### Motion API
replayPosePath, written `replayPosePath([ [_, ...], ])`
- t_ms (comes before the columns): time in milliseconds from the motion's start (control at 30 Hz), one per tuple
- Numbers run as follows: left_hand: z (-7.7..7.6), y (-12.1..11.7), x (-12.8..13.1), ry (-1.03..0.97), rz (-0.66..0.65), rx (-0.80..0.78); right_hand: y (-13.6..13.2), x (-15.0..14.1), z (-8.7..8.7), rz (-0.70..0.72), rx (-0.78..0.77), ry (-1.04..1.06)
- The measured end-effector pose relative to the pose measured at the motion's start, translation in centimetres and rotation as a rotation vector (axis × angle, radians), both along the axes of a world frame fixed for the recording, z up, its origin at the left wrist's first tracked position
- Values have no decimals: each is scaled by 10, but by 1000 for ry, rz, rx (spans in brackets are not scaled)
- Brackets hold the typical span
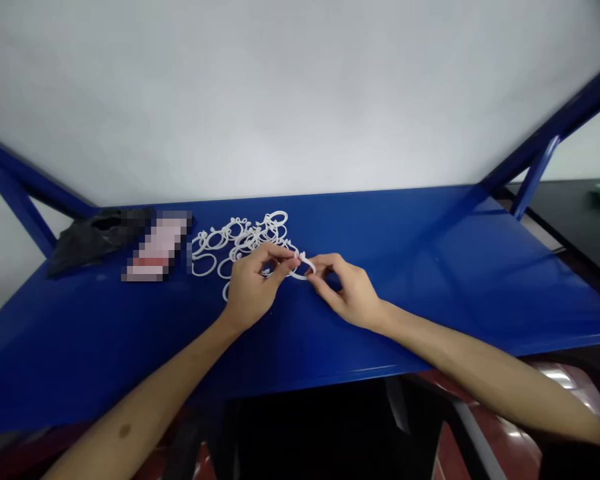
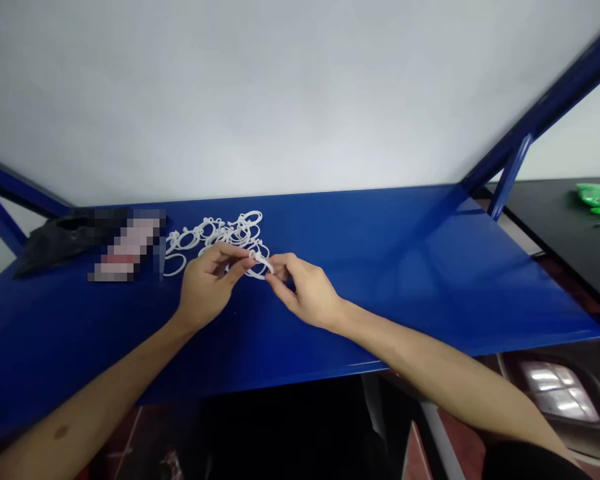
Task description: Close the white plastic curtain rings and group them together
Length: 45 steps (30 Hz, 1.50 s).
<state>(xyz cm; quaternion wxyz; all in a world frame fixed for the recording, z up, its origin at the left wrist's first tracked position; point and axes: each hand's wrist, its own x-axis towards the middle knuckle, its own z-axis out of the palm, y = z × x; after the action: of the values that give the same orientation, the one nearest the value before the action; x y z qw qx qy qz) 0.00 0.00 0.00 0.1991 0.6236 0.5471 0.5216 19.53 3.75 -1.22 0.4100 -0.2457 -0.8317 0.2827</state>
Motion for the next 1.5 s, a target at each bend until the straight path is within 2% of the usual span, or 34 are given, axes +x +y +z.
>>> replayPosePath([
  [133,3,0,-2,-231,-71,-177,2,3,2,19,24,42],
  [233,5,0,-1,-231,-99,-195,4,4,3,60,50,28],
  [367,3,-1,1,-104,-113,-140,6,7,2,105,67,52],
  [633,-9,-6,2,228,-87,73,3,13,-5,185,245,-14],
  [767,-7,0,-2,335,-111,111,8,9,-3,99,256,-94],
  [867,-2,7,-11,483,-90,136,22,10,2,-5,206,-162],
  [1000,-3,14,-26,714,-6,133,53,29,5,-254,138,-226],
  [1133,-9,17,-36,827,-45,46,82,54,3,-507,87,-410],
  [1267,-12,18,-38,874,-73,-15,92,66,3,-650,114,-585],
  [1400,-14,17,-37,889,-111,3,87,62,5,-662,239,-596],
  [1500,-14,16,-34,852,-157,63,75,51,5,-507,284,-514],
])
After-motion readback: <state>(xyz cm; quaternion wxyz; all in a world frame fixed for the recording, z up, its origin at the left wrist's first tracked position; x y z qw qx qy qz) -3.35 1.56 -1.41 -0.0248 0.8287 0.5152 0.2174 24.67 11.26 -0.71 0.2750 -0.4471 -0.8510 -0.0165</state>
